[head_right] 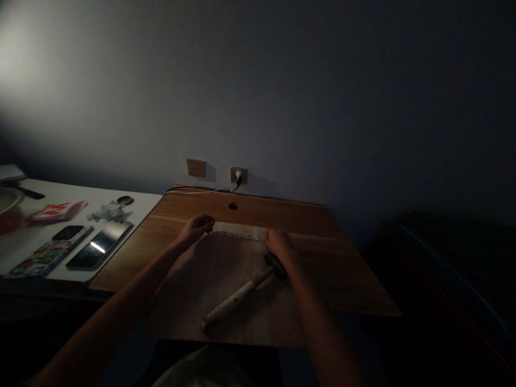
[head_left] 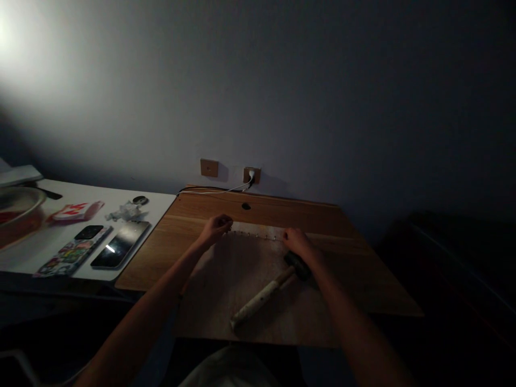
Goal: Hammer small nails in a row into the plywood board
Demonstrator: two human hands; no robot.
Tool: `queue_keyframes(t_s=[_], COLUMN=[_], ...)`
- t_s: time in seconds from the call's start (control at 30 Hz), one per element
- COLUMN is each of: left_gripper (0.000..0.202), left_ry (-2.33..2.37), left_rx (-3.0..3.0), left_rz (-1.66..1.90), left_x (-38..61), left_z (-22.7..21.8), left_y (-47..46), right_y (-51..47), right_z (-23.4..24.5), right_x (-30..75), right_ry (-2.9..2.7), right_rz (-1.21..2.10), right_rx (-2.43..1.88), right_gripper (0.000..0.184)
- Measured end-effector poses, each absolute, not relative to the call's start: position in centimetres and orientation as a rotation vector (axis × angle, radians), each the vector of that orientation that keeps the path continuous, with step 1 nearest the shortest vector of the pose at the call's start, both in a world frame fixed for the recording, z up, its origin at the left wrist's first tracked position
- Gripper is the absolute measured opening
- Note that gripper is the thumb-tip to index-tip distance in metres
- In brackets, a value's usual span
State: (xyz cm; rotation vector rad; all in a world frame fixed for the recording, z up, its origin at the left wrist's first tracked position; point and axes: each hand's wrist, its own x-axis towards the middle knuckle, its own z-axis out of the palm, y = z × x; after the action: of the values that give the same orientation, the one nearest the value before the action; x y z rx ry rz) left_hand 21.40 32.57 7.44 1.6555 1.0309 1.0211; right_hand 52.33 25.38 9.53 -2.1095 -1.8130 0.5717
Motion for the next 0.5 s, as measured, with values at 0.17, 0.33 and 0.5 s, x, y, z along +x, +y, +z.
queue_keyframes(t_s=[0.17,0.33,0.5], left_gripper=[0.015,0.028,0.026], left_ry=[0.912,1.182,1.305], left_rx=[0.966,1.605,2.357], left_rz=[0.99,0.883,0.547], left_x=[21.6,21.2,21.4], left_z=[6.4,6.8,7.6], left_y=[32.9,32.6,32.1], right_y=[26.4,27.0,27.2], right_z=[9.6,9.3,8.9], right_x=[53.5,53.8,52.0], right_ry=[-1.625,-1.454,-1.525], right_rz=[0.787,0.987,0.853], right_rx=[-1.99,-1.856,-2.004], right_gripper=[0.036,0.038,0.028])
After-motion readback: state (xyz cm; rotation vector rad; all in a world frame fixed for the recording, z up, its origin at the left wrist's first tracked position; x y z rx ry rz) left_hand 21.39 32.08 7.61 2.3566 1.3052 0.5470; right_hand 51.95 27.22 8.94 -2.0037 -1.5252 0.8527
